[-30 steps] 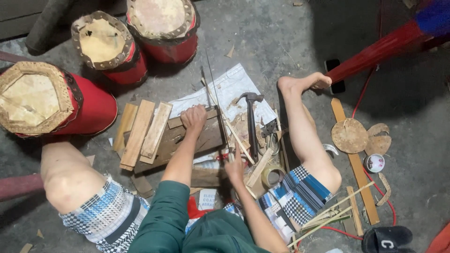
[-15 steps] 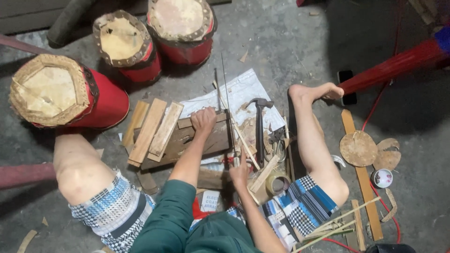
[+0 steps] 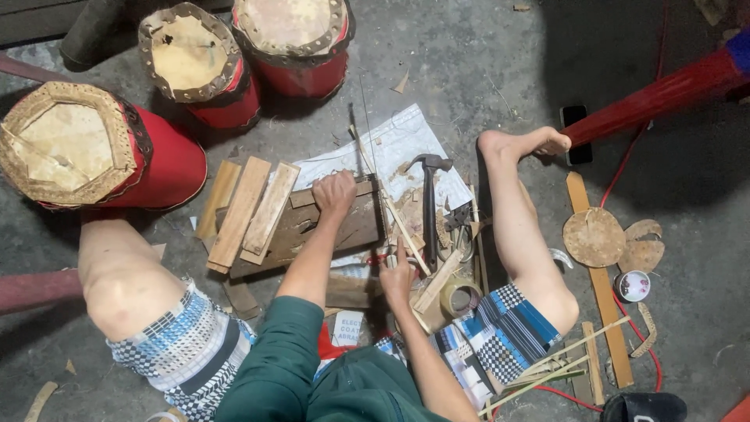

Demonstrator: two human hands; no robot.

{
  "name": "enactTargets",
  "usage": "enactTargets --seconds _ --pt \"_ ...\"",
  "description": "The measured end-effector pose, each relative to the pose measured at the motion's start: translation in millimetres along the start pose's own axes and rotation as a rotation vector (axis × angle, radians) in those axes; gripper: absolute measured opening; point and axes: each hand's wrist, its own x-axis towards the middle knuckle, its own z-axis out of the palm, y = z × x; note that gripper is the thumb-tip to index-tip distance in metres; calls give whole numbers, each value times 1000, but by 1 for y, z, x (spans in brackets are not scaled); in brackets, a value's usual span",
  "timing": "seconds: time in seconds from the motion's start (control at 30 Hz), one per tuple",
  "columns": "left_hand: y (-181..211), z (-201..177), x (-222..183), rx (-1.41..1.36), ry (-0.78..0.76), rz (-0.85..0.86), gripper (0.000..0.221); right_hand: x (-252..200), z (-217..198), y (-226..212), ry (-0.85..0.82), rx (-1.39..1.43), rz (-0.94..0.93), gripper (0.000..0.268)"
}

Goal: Fitting and shaping wooden strips onto a wooden frame using a hammer and a cutting tool while sitting on the floor.

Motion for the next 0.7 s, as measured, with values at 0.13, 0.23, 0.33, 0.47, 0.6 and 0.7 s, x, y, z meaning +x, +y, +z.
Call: enactTargets --seconds 0.13,0.23,0.33,0.47,0.6,0.7 --pt "-2 0 -4 -33 96 6 45 -41 -35 -42 -12 15 7 84" --pt "-1 -4 -8 24 133 60 41 -30 -25 -24 -2 -31 -19 85" --pt "3 -19 -12 5 148 66 41 -1 7 1 9 47 -42 78" --pt "0 -9 -8 12 167 74 39 -9 4 -2 3 57 -60 80" --pt "-4 -2 -7 48 186 110 39 -12 -9 0 -1 76 -113 78" --pt "-7 7 -3 52 175 101 39 -26 -22 -15 -26 92 -103 81"
